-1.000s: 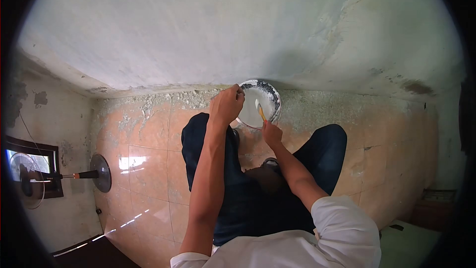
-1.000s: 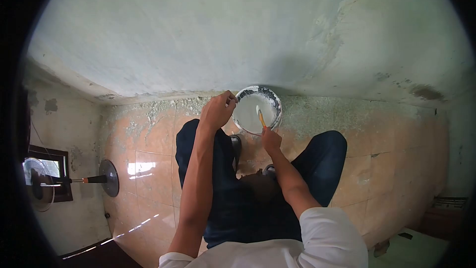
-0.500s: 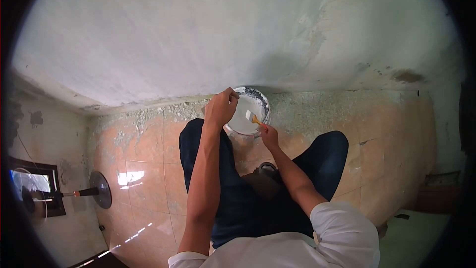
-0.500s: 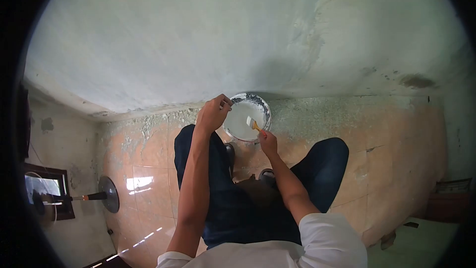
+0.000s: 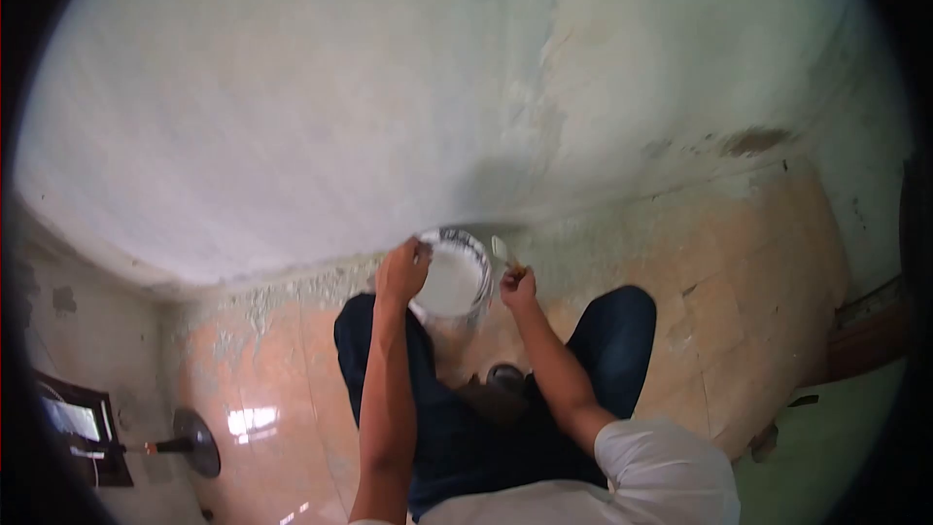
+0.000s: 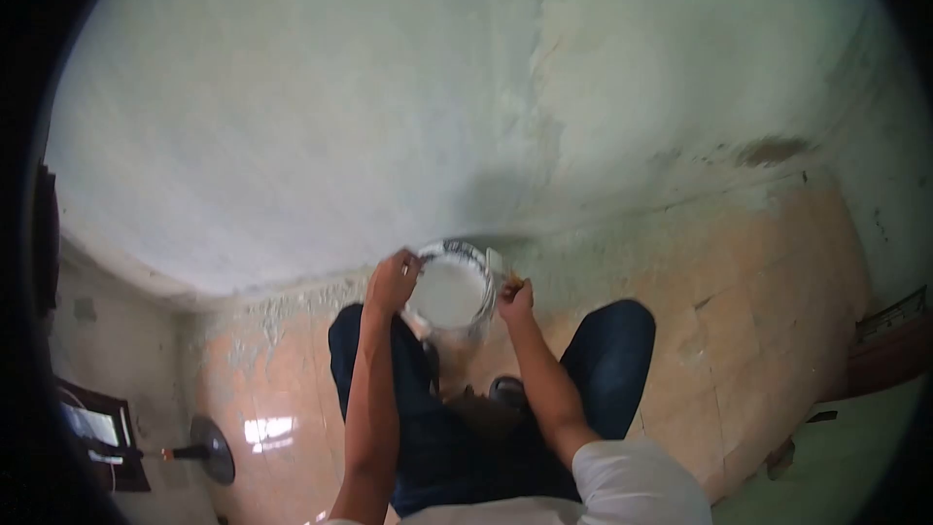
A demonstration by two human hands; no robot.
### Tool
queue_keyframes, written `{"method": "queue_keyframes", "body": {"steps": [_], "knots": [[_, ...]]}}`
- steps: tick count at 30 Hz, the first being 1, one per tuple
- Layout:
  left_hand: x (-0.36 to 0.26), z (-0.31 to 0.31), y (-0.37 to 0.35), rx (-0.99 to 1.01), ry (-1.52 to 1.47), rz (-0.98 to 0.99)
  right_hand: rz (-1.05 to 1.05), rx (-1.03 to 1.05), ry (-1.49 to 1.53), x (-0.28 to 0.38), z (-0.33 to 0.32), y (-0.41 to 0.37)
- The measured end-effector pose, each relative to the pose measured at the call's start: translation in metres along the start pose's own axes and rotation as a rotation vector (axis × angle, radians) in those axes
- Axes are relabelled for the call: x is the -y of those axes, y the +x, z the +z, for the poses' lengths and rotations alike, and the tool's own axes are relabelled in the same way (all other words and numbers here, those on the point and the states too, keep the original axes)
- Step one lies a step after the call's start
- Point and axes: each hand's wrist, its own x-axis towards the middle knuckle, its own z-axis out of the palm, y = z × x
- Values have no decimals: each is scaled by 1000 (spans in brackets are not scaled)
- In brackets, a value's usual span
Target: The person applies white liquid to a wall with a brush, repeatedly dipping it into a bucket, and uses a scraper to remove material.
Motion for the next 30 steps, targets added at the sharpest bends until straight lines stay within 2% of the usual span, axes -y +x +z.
{"method": "queue_keyframes", "body": {"steps": [2, 3, 4, 7, 9, 12, 13, 15, 17, 20, 22, 23, 25, 27, 28, 30], "knots": [[18, 7, 4, -23, 56, 20, -41, 127, 140, 6, 52, -15], [18, 8, 6, -30, 50, 6, -16, 204, 103, 17, 92, -37], [32, 18, 11, -71, 4, 84, 8, 275, 63, 30, 134, -65], [14, 10, 8, -10, -52, 59, -24, 516, 2, 80, 251, -126], [2, 7, 7, 22, 13, -19, -108, 645, -34, 116, 336, -184], [-4, 9, 5, -26, 66, 4, -314, 880, -122, 161, 471, -286], [-5, 10, 5, -17, 60, -1, -500, 1016, -216, 175, 510, -321], [9, 18, 12, 2, 89, -16, -785, 1070, -264, 203, 593, -386], [29, 29, 19, -32, 133, -5, -1149, 1141, -358, 218, 667, -459], [33, 21, 21, 20, 96, -13, -1671, 1221, -455, 231, 762, -549], [26, 9, 19, 63, 41, 5, -2190, 952, -672, 243, 807, -598], [37, 21, 20, -35, 31, 64, -2198, 963, -650, 243, 824, -620], [27, 14, 15, 25, -55, 69, -2552, 944, -818, 239, 856, -659], [-28, -21, 1, 126, -30, 40, -2612, 952, -792, 236, 891, -681], [-16, -8, 12, 113, -32, 46, -2659, 945, -784, 234, 907, -689], [25, 36, 31, 75, -30, 179, -2674, 926, -786, 230, 935, -698]]}}
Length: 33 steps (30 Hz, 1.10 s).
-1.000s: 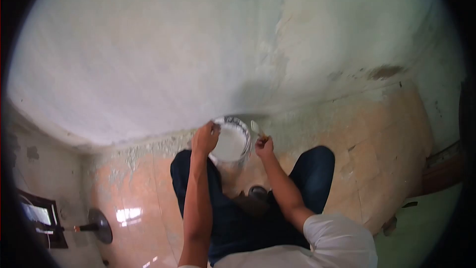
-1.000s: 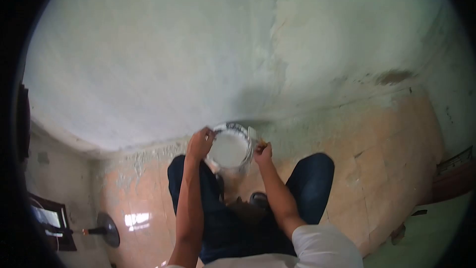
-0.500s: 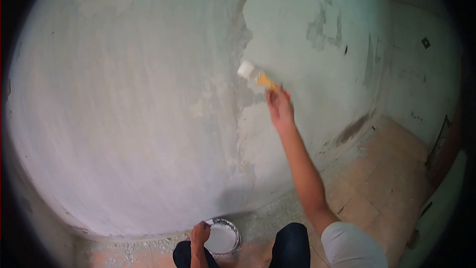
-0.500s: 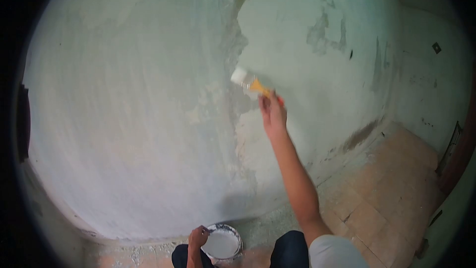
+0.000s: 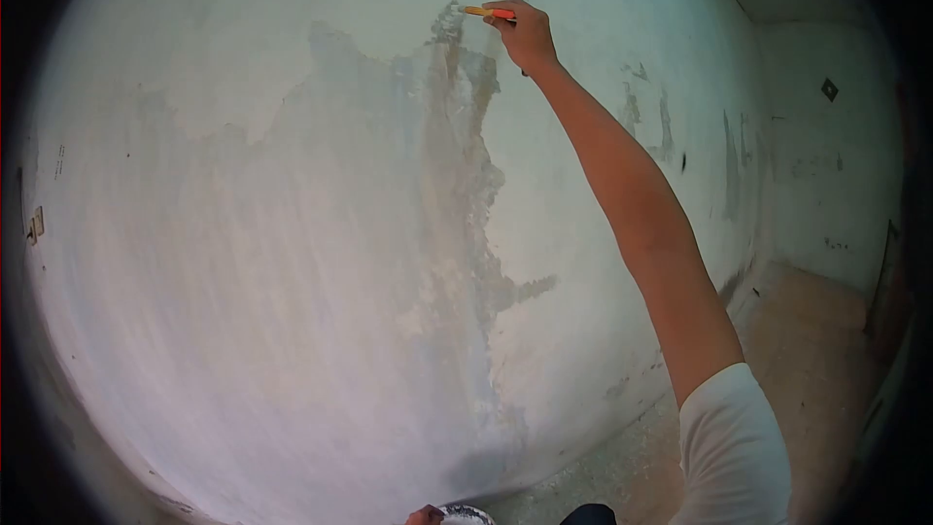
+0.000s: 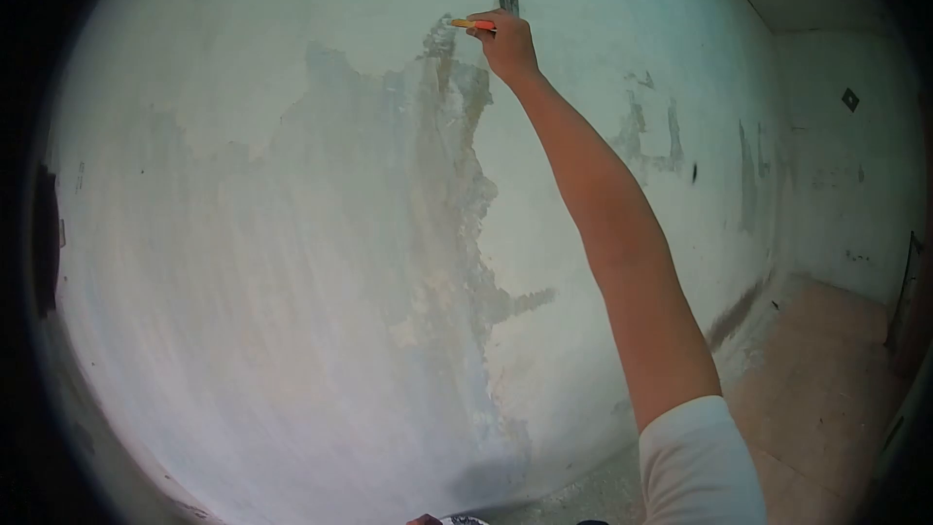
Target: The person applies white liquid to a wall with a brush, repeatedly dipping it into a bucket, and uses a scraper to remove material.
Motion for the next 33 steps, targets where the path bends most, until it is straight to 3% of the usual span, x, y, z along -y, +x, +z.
{"method": "queue_keyframes", "body": {"steps": [1, 8, 12, 14, 15, 17, 18, 20, 24, 26, 27, 29, 30, 32, 33], "knots": [[10, 9, 9, -18, 5, 67, 4, 6, -21, -3, 9, 11], [17, 7, 21, -12, -86, -20, -96, -18, -66, -13, 50, 18], [46, 27, 25, -43, -87, 8, -93, 233, -29, 8, 19, -28], [62, 76, 46, -366, 973, 322, -48, 344, -34, 17, -4, -27], [63, 61, 40, -361, 971, 323, -22, 412, -65, 18, -13, -20], [66, 32, 21, -19, -8, 65, 10, 489, -95, 23, -20, -5], [71, 53, 34, -13, -10, 60, -60, 382, -118, 23, -18, 6], [75, 81, 50, -332, 900, 371, -132, 280, -136, 17, -6, 29], [87, 78, 50, -289, 967, 375, -167, 252, -142, -8, 20, 17], [67, 36, 23, -42, -2, 106, -114, 324, -73, -4, 12, -30], [31, 4, 13, -35, -9, 114, -66, 365, -71, 7, -1, -65], [-8, -31, 4, 137, -132, -80, -124, 461, -20, 33, -31, -131], [-17, -39, -1, 142, -138, -80, -23, 534, -1, 42, -46, -156], [-27, -50, -7, 107, -102, -130, 78, 606, 21, 52, -58, -162], [-29, -55, -6, 107, -103, -130, 176, 750, -5, 61, -64, -148]]}}
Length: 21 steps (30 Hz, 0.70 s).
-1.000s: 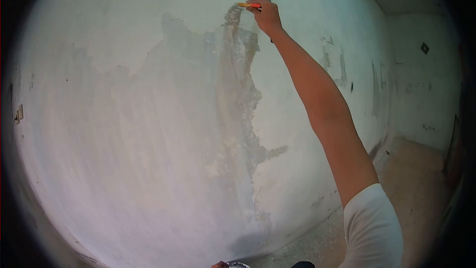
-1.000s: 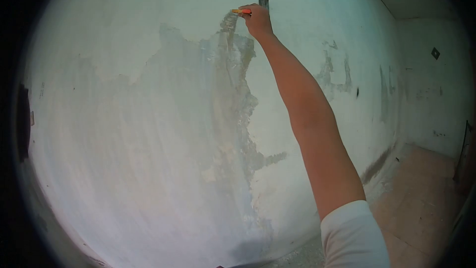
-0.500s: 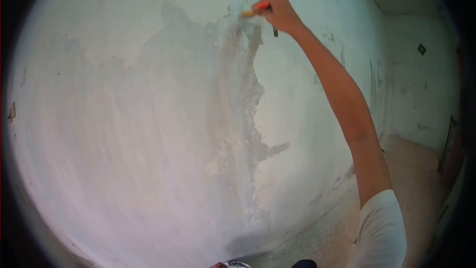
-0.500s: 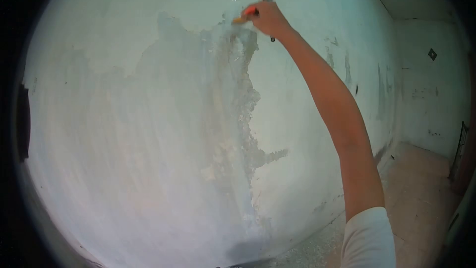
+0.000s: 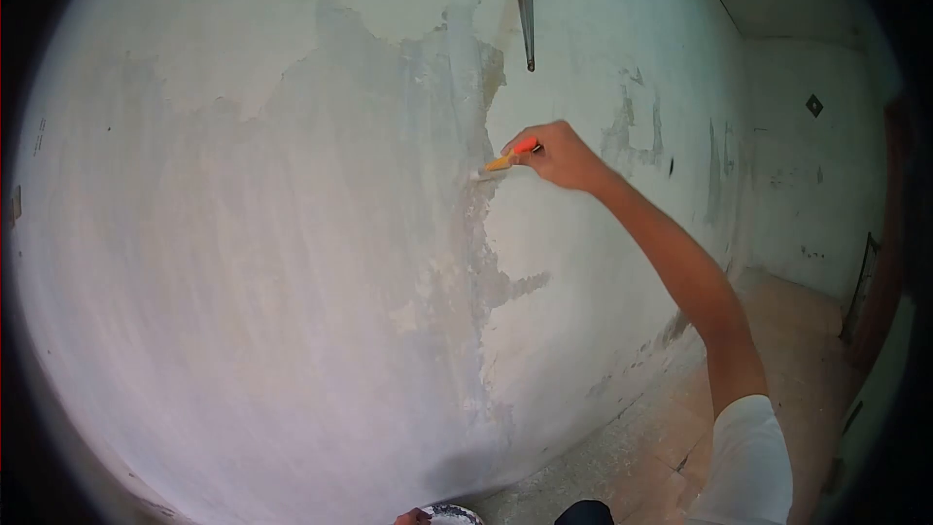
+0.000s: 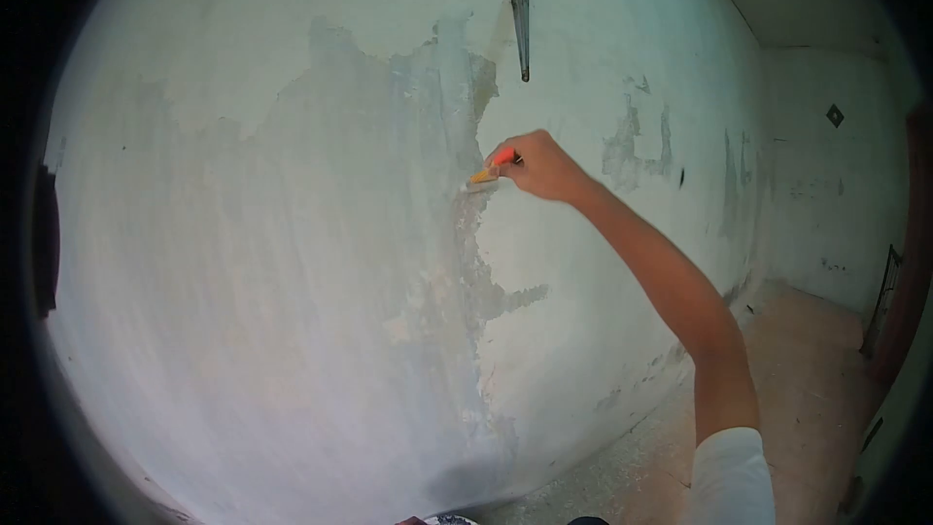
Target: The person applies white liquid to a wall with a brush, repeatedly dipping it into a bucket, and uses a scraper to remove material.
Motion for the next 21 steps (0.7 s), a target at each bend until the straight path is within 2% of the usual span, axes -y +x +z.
{"method": "queue_keyframes", "body": {"steps": [1, 4, 6, 8, 9, 11, 12, 13, 14, 16, 17, 18, 20, 21], "knots": [[-2, -4, 0, 4, 30, -39, 104, 145, -2, 4, -12, 6], [2, 0, -2, -70, 97, -64, 20, 223, 66, -2, -33, 64], [11, 2, 9, -49, 76, -138, -49, 115, -1, -20, -38, 113], [11, 3, 11, -63, 76, -151, -60, -87, -178, -22, -51, 155], [13, 5, 14, -62, 39, -103, -67, -87, -174, -15, -60, 168], [17, 7, 18, -58, 7, -61, -183, -390, -193, -3, -73, 180], [16, 9, 19, -64, 45, -35, -176, -388, -192, -6, -70, 181], [16, 10, 18, -64, 83, -9, -253, -482, -220, -9, -65, 179], [18, 10, 16, -48, 85, -16, -327, -572, -248, -14, -58, 175], [23, 6, 16, -48, 70, -37, -307, -465, -245, -24, -23, 130], [58, 27, 27, -193, 85, 16, -284, -408, -263, -21, 3, 92], [65, 23, 30, -129, -11, -6, -257, -361, -208, -25, 33, 51], [68, 23, 25, -206, 23, 61, -222, -285, -171, -28, 90, -48], [57, 17, 16, -216, 50, 66, -137, -151, -67, -14, 106, -97]]}}
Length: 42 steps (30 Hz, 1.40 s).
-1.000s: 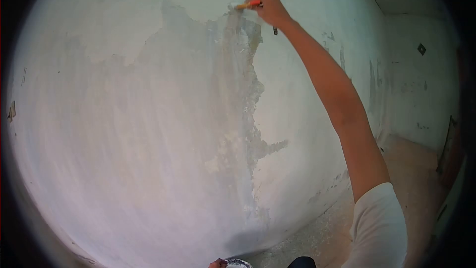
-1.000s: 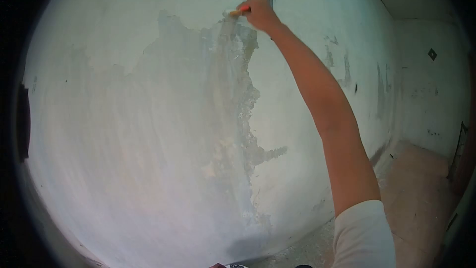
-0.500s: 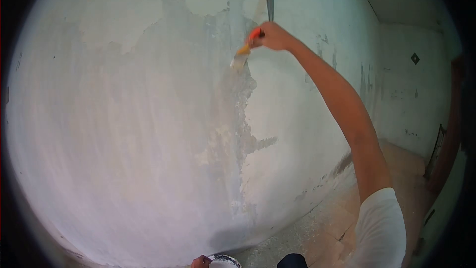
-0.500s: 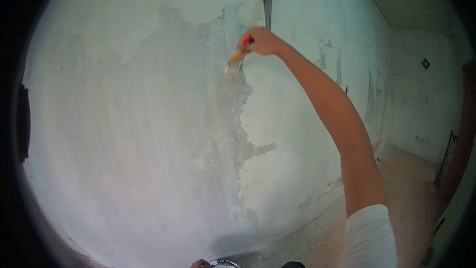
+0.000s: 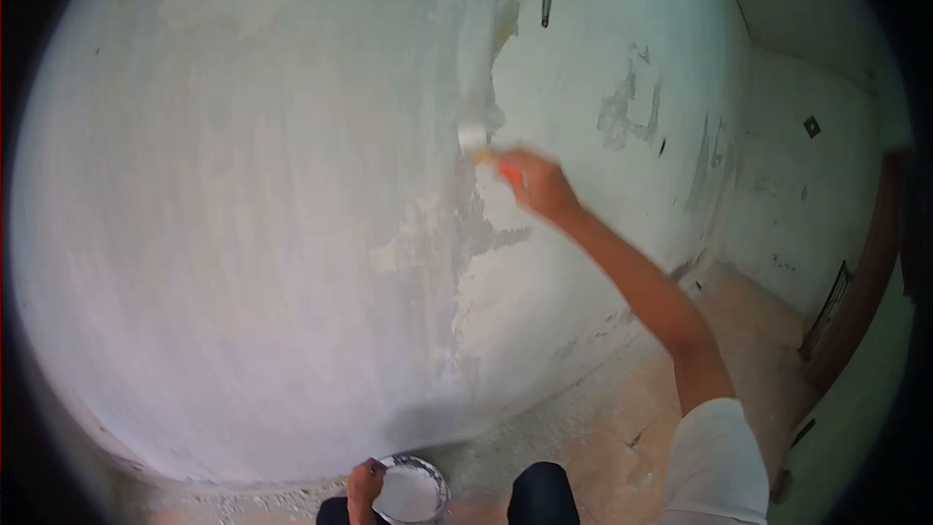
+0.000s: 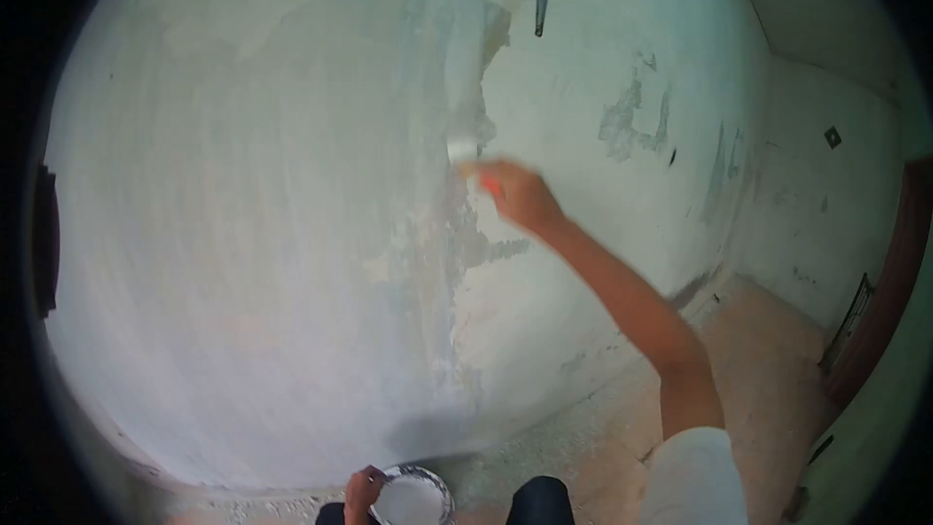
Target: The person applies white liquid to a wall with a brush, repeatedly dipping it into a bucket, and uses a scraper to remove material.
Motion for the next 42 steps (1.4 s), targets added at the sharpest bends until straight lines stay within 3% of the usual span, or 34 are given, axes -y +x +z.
{"method": "queue_keyframes", "body": {"steps": [1, 3, 5, 7, 9, 13, 17, 20, 24, 26, 28, 30, 32, 33, 35, 36, 38, 41, 42], "knots": [[-16, -11, -7, -7, -41, 3, -49, 36, 47, 9, 12, -39], [-30, -23, -16, -5, -74, 10, 135, 273, 135, 30, 12, -85], [-27, -21, -12, -3, -77, 12, 179, 372, 208, 19, 15, -84], [-21, -23, -16, 14, -71, 4, 221, 331, 165, 0, 14, -41], [-19, -21, -11, -19, -44, -14, 226, 190, 174, -26, 2, 28], [-30, -18, -9, -68, -59, 9, -51, -207, -139, -28, -55, 154], [-36, -17, -7, -48, -51, 8, -173, -417, -91, -6, -60, 164], [-34, -22, -9, -27, -57, -9, -137, -233, -123, -30, 0, 77], [-30, -29, -17, -17, -78, 30, -133, 33, -126, 2, 54, -108], [-29, -30, -15, 6, -80, 29, -96, 113, -84, 22, 56, -151], [-34, -38, -22, 38, -127, 95, 253, 613, 127, 47, 49, -167], [-55, -55, -30, 54, -149, 78, -36, 401, 111, 7, 68, -152], [-71, -72, -37, 51, -156, 66, 293, 332, 159, 4, 33, -68], [-74, -77, -41, 55, -129, 65, 342, 246, 132, -4, 20, -26], [-78, -85, -52, -34, -352, 67, 27, -5, 18, -25, -7, 48], [-76, -89, -59, -62, -380, 39, 63, -94, -10, -8, -31, 77], [-84, -90, -68, -123, -344, 28, -85, -322, -180, -3, -58, 116], [-80, -82, -68, -223, -420, 35, -151, -331, 69, -7, -63, 130], [-85, -80, -67, -218, -357, 34, -30, -343, -40, -5, -42, 107]]}}
